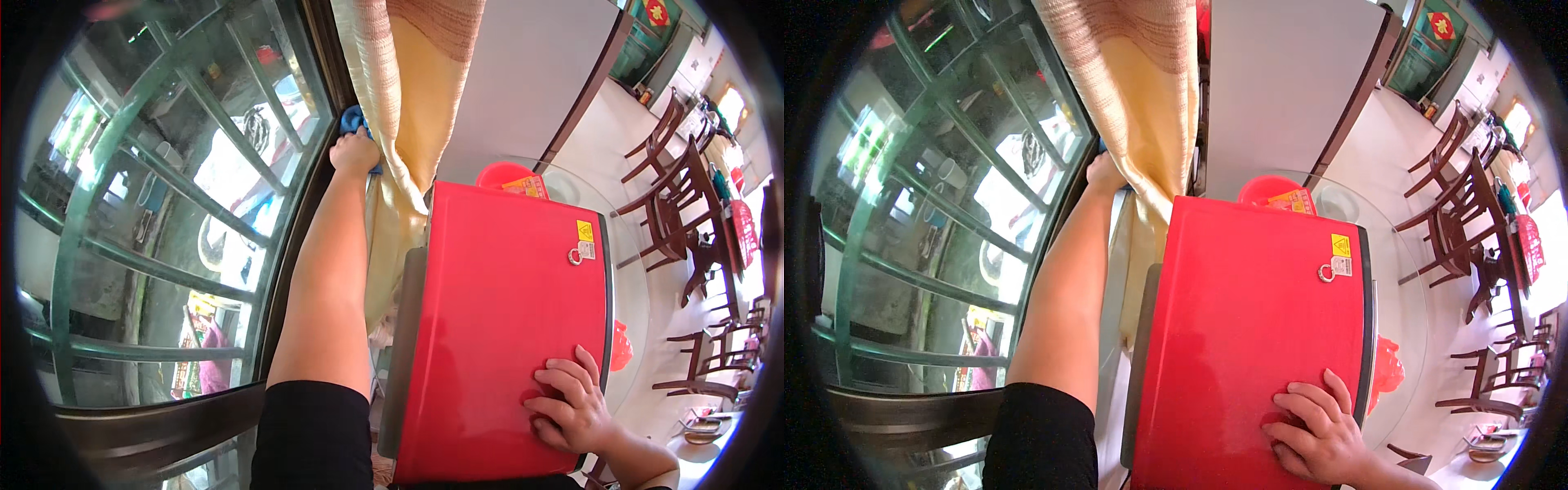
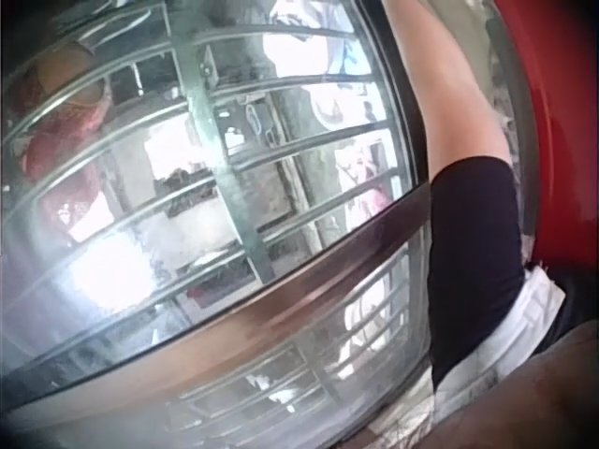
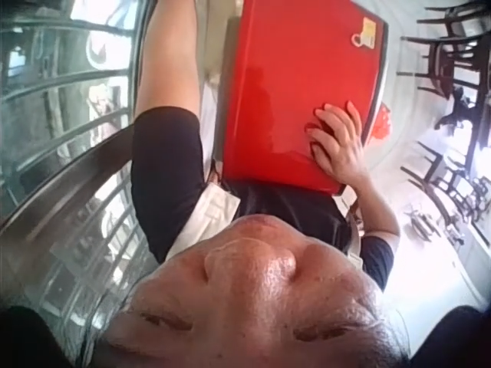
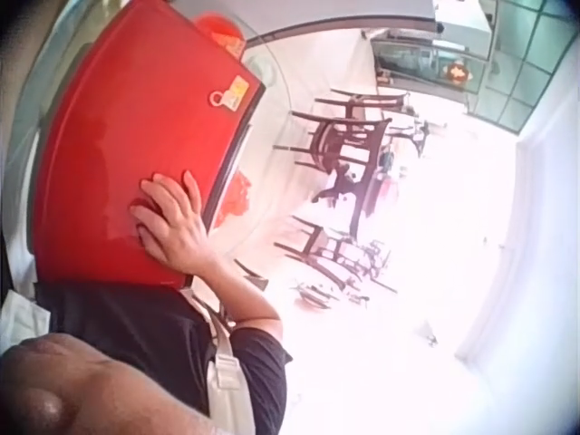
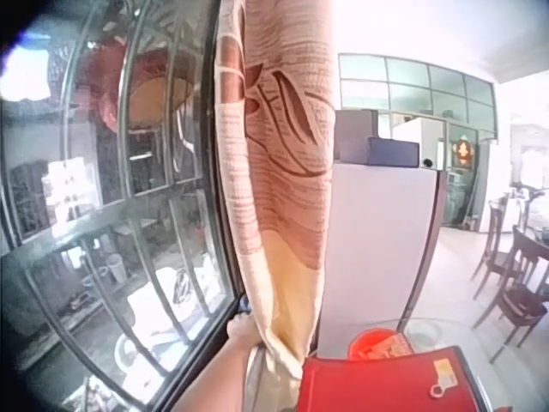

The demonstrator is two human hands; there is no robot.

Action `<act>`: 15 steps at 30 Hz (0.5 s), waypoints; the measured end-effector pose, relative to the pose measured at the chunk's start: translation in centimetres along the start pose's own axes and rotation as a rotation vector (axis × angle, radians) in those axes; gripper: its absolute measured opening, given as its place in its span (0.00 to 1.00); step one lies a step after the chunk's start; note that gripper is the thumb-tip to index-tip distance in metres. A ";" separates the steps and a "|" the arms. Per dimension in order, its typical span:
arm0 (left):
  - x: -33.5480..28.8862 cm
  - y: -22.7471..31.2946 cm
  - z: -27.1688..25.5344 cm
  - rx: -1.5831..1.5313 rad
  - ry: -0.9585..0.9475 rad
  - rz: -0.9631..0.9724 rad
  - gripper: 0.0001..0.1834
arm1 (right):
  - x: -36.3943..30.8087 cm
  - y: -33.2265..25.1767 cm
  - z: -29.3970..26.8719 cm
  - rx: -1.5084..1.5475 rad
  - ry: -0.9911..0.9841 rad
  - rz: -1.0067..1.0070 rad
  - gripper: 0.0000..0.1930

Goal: Cleaning a window with a blue cloth.

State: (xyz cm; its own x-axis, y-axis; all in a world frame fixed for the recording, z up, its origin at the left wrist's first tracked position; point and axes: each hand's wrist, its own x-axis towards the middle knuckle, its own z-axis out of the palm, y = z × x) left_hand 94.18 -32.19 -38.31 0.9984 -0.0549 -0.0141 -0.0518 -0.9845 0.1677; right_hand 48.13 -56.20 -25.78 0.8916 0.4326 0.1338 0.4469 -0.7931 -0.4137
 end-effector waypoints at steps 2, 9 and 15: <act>0.0 -0.3 0.0 0.004 0.040 0.009 0.22 | 0.0 0.0 0.1 0.004 -0.005 -0.003 0.20; -3.8 -1.9 1.0 0.068 0.185 0.078 0.14 | 0.2 -0.5 0.0 -0.057 -0.004 0.004 0.19; -12.5 -4.0 0.7 0.096 0.249 0.011 0.12 | 0.0 -0.9 0.0 -0.068 0.010 -0.001 0.18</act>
State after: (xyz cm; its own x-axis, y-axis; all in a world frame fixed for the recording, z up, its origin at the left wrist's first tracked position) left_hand 81.92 -27.69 -39.45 0.9721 -0.0345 0.2322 -0.0526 -0.9960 0.0721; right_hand 47.74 -55.54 -25.39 0.8915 0.4296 0.1437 0.4518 -0.8200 -0.3515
